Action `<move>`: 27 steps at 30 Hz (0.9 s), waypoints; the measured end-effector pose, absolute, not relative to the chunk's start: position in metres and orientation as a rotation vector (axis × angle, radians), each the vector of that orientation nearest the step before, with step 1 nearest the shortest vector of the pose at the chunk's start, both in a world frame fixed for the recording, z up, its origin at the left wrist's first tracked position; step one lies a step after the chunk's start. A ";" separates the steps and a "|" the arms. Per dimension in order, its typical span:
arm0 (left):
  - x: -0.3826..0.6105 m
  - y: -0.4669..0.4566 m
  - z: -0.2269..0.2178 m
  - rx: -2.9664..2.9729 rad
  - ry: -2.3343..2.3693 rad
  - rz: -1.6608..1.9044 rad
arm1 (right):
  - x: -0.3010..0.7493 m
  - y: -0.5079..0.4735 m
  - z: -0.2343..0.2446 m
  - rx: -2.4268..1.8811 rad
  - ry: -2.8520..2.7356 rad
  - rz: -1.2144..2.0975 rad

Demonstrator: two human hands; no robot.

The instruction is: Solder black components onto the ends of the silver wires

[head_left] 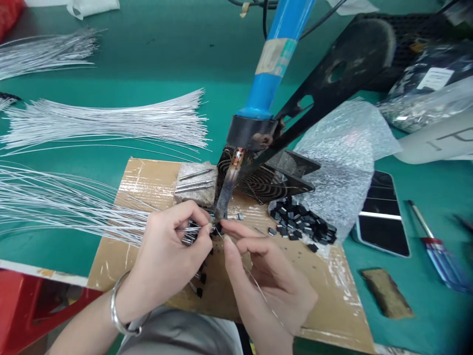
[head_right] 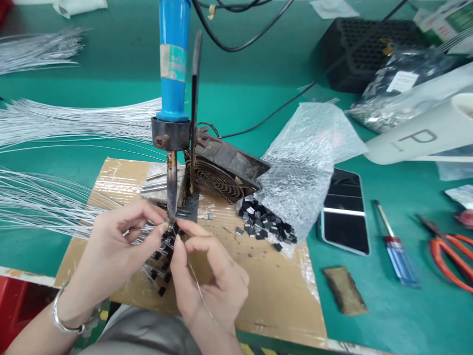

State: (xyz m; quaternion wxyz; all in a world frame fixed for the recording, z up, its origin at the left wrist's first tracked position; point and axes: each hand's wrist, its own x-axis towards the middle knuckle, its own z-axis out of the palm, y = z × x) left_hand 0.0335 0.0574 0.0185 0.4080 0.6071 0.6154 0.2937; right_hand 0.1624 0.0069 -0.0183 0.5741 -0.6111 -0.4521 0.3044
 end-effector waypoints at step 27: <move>0.032 0.056 0.017 1.521 1.551 0.757 | 0.162 0.006 -0.019 -1.400 -1.062 0.699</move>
